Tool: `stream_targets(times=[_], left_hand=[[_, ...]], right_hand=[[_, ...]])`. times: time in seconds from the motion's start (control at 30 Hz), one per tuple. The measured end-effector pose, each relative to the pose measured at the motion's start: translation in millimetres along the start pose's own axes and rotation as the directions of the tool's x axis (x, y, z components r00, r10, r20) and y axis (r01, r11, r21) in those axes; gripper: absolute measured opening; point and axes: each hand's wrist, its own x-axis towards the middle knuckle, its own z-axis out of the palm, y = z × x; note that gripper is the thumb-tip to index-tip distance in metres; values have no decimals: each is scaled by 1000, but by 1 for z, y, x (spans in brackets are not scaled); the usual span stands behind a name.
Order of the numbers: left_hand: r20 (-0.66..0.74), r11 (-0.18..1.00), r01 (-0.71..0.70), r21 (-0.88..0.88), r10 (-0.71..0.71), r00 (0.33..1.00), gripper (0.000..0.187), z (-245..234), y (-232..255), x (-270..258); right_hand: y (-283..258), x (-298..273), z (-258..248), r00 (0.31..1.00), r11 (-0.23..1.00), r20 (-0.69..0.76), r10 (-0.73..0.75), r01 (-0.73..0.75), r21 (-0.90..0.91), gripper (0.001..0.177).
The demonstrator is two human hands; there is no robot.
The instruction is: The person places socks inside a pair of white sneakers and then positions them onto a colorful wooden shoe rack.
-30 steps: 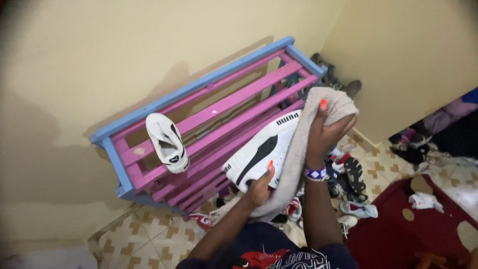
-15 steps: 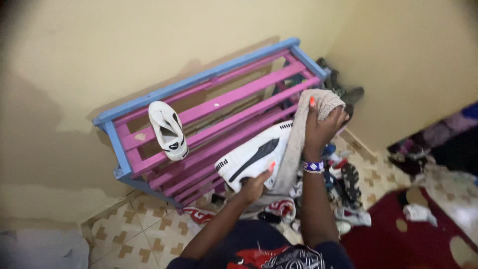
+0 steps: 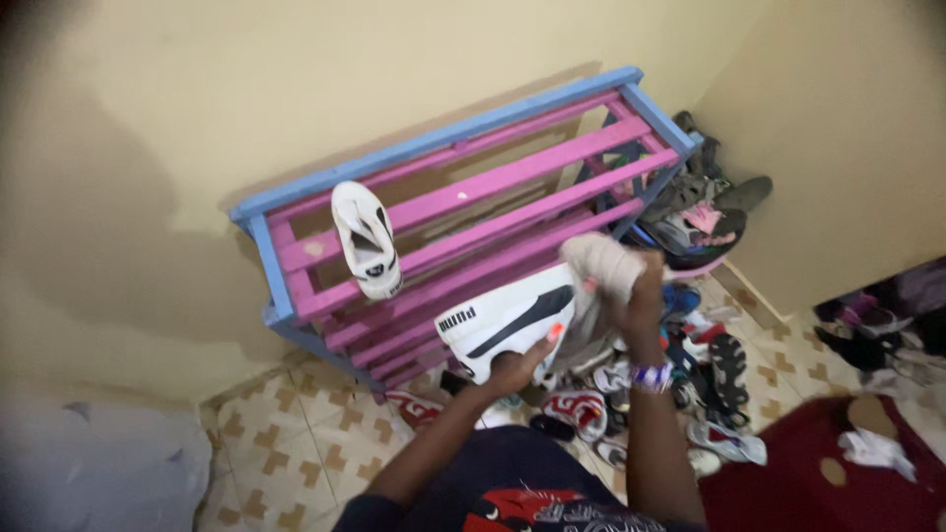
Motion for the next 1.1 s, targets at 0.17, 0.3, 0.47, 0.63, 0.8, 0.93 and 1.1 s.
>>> stream_targets(times=[0.17,0.3,0.47,0.63,0.8,0.93,1.1], left_hand=[[100,83,64,-994,572,814,106,-10,13,2],[85,63,60,-996,570,817,101,-19,59,-18],[-33,-120,7,-993,326,945,105,-36,141,-36],[-195,-318,-57,-946,421,886,101,-54,174,-42],[-113,-181,-58,-982,311,944,89,-40,165,-39],[-91,-174,-23,-984,396,914,81,-24,163,-31],[-73,-179,10,-984,449,891,89,-46,161,-25]], right_hand=[[-29,-76,6,866,893,247,-434,378,243,41],[15,-35,28,985,993,-126,-121,120,-21,67],[33,-41,44,840,728,-184,511,-309,611,60],[-30,-144,46,921,855,-41,388,-343,390,74],[-2,-36,22,921,822,-37,388,-328,465,90],[5,7,15,930,723,-46,366,-253,642,102],[-40,-83,46,966,926,2,259,-249,284,105]])
